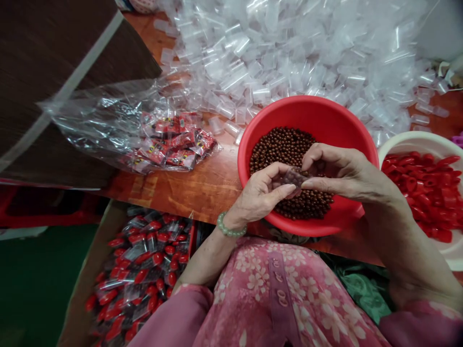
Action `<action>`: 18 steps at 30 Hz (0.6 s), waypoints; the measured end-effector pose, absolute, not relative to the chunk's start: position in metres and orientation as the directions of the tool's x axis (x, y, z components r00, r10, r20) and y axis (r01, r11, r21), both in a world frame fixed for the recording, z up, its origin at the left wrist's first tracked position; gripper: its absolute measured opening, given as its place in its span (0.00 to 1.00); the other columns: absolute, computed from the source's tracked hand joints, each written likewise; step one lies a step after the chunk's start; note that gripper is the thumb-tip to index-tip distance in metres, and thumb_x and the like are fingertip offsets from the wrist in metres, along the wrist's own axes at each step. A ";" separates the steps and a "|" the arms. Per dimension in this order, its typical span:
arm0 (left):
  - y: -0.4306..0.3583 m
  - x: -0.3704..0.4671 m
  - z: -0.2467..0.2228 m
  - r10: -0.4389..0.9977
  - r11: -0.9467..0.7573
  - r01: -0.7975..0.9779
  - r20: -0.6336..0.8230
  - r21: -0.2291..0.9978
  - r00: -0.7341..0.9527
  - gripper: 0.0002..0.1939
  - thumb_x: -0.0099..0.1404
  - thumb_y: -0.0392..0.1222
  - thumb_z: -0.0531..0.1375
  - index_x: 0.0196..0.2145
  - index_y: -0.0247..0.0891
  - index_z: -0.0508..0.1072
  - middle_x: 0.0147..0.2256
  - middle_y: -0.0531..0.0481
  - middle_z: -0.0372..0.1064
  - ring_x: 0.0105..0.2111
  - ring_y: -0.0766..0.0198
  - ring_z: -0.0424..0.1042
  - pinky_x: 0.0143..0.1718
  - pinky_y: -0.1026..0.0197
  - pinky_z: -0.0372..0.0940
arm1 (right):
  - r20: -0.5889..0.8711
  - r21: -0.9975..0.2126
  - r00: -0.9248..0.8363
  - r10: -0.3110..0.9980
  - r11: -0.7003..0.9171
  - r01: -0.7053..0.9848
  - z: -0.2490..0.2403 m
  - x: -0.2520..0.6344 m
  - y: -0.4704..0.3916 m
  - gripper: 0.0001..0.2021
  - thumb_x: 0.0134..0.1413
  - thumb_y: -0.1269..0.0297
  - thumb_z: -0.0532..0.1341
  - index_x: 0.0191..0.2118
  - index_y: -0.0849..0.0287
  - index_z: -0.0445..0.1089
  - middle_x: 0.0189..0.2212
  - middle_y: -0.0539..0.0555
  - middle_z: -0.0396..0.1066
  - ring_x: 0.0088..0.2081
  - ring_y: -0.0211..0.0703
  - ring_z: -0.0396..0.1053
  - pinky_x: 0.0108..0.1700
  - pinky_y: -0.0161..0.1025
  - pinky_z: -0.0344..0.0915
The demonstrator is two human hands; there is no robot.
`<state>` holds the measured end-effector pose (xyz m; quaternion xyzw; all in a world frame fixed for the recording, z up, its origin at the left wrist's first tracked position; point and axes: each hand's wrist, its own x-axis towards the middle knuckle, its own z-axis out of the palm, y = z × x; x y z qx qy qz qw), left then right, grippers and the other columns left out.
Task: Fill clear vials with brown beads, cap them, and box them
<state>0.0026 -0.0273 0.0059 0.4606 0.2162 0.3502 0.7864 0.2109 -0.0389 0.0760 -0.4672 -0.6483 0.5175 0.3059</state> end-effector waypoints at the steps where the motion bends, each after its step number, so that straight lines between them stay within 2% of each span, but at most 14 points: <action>1: -0.027 0.003 0.005 0.747 0.333 -0.347 -0.021 0.877 0.664 0.16 0.64 0.46 0.69 0.44 0.37 0.72 0.38 0.51 0.74 0.35 0.70 0.76 0.41 0.67 0.74 | -0.101 -0.950 -0.393 0.914 0.029 0.310 0.076 0.211 -0.038 0.15 0.55 0.54 0.73 0.34 0.57 0.69 0.27 0.46 0.65 0.27 0.34 0.62 0.27 0.34 0.59; 5: -0.026 0.006 0.000 0.738 0.327 -0.334 -0.018 0.884 0.674 0.16 0.65 0.47 0.69 0.44 0.37 0.72 0.39 0.51 0.74 0.37 0.69 0.76 0.43 0.66 0.75 | -0.120 -0.934 -0.437 0.891 0.049 0.355 0.077 0.211 -0.035 0.19 0.52 0.54 0.74 0.29 0.56 0.64 0.24 0.44 0.60 0.25 0.32 0.55 0.23 0.34 0.53; 10: -0.021 0.008 -0.002 0.720 0.374 -0.345 -0.034 0.861 0.694 0.19 0.64 0.48 0.70 0.46 0.36 0.71 0.39 0.50 0.75 0.36 0.68 0.77 0.41 0.66 0.75 | -0.106 -0.957 -0.374 0.922 0.007 0.290 0.071 0.218 -0.036 0.23 0.50 0.51 0.75 0.26 0.55 0.61 0.22 0.44 0.58 0.23 0.32 0.55 0.23 0.34 0.53; 14: -0.018 0.007 -0.003 0.681 0.453 -0.349 -0.065 0.821 0.730 0.20 0.63 0.46 0.71 0.47 0.36 0.69 0.42 0.48 0.77 0.37 0.67 0.79 0.41 0.65 0.76 | -0.111 -0.940 -0.296 0.949 -0.004 0.340 0.067 0.229 -0.038 0.18 0.50 0.50 0.74 0.34 0.55 0.69 0.25 0.45 0.64 0.25 0.34 0.61 0.24 0.34 0.58; 18: -0.016 0.006 -0.003 0.659 0.520 -0.353 -0.102 0.778 0.745 0.24 0.59 0.40 0.73 0.49 0.38 0.69 0.45 0.48 0.78 0.41 0.66 0.81 0.48 0.63 0.76 | 0.029 -0.853 -0.186 0.982 0.122 0.508 0.076 0.248 -0.056 0.15 0.49 0.58 0.75 0.42 0.54 0.76 0.30 0.49 0.73 0.31 0.38 0.69 0.33 0.36 0.66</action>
